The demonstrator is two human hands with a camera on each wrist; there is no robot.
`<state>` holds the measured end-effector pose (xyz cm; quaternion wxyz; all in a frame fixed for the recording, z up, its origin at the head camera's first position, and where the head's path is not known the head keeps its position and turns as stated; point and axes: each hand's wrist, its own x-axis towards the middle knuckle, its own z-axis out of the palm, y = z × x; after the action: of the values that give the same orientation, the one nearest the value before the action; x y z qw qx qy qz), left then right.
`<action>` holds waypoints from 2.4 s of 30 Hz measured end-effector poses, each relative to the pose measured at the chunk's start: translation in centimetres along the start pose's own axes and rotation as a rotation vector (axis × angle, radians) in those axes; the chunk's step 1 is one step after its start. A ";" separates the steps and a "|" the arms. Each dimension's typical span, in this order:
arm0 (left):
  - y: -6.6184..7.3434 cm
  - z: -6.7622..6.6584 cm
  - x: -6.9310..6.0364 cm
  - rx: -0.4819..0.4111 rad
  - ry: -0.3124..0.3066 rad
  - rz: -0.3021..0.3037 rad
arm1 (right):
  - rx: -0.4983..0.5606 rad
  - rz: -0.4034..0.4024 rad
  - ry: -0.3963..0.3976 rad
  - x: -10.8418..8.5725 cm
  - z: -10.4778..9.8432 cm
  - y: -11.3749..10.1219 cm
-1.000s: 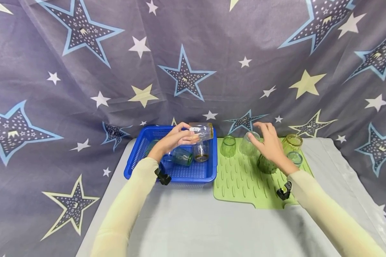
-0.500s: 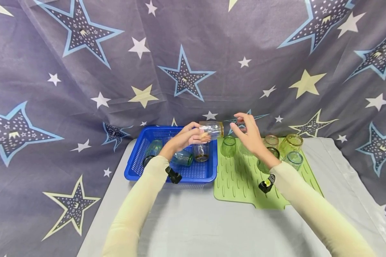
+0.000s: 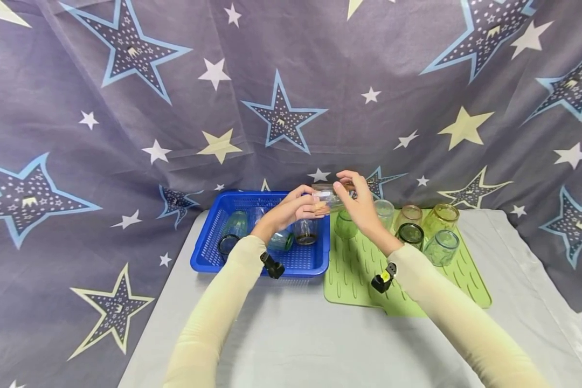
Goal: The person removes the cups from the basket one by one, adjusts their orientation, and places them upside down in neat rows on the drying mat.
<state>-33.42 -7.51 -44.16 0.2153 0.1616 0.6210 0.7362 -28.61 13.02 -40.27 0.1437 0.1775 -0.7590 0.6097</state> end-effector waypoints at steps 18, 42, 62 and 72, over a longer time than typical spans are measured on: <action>0.1 0.6 0.2 -0.012 -0.089 -0.040 | -0.024 -0.218 0.208 -0.8 2.1 -0.2; 0.8 -2.5 -2.0 0.195 -0.101 -0.072 | -0.625 -0.707 0.077 2.9 -2.0 1.5; 1.2 -5.9 -4.0 0.386 0.103 -0.167 | -0.898 -0.948 -0.057 4.2 -4.6 0.8; 0.6 -7.1 -4.7 0.519 0.133 -0.225 | -0.953 -0.969 -0.088 2.9 -5.4 3.4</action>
<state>-33.09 -15.97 -44.70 0.2059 0.0929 0.8153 0.5332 -32.73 18.65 -40.79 0.4322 0.4393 -0.7846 0.0679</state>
